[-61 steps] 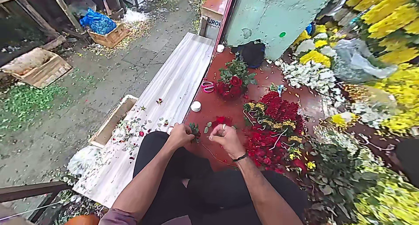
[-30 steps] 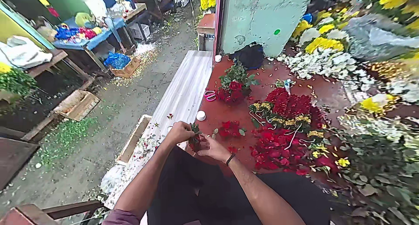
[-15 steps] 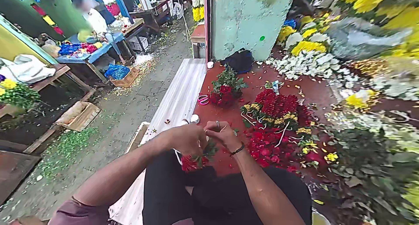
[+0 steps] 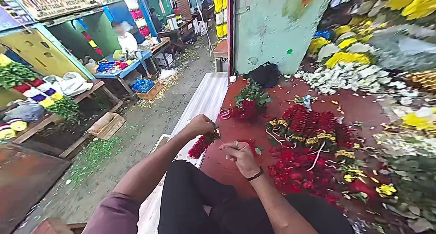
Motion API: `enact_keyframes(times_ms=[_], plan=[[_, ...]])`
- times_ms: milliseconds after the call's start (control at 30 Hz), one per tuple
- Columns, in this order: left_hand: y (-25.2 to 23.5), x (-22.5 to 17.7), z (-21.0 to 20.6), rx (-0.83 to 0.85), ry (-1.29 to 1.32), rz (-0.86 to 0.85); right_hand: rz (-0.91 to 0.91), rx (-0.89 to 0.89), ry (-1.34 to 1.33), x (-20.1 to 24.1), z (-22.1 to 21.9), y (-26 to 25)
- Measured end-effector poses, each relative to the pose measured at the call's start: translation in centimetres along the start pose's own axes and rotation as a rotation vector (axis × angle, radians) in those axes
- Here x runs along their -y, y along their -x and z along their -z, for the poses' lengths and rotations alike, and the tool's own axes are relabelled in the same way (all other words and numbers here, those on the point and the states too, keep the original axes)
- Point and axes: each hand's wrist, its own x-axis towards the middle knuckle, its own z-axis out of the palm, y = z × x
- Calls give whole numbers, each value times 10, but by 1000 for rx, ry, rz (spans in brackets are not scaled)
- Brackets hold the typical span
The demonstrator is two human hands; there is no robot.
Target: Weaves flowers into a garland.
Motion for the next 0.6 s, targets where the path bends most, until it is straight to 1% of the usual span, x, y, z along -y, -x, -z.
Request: enact_keyframes(times_ms=[67,133,200,233,333,400,467,533,600], plan=[[15,17,-1,-14,99,81,-14,32,125,-2,-2,-2],[25,27,-8,-62,257,142,-19,144,351,-7,-11,2],[29,31,-22,-107,407,166,-35,223,505,-15,-27,8],[29,32,-31,-114,441,167,-36,226,548,-19,-34,11],[29,37,-56,-130,497,149,9,151,476,-14,-40,15],[29,40,-57,-115,517,123,61,59,399,5,-26,9],[33,40,-47,-65,522,93,20,-52,335,20,2,0],[37,38,-33,-4,480,46,-59,-159,219,24,27,-8],[42,31,-22,51,371,36,-126,-199,152,24,37,-11]])
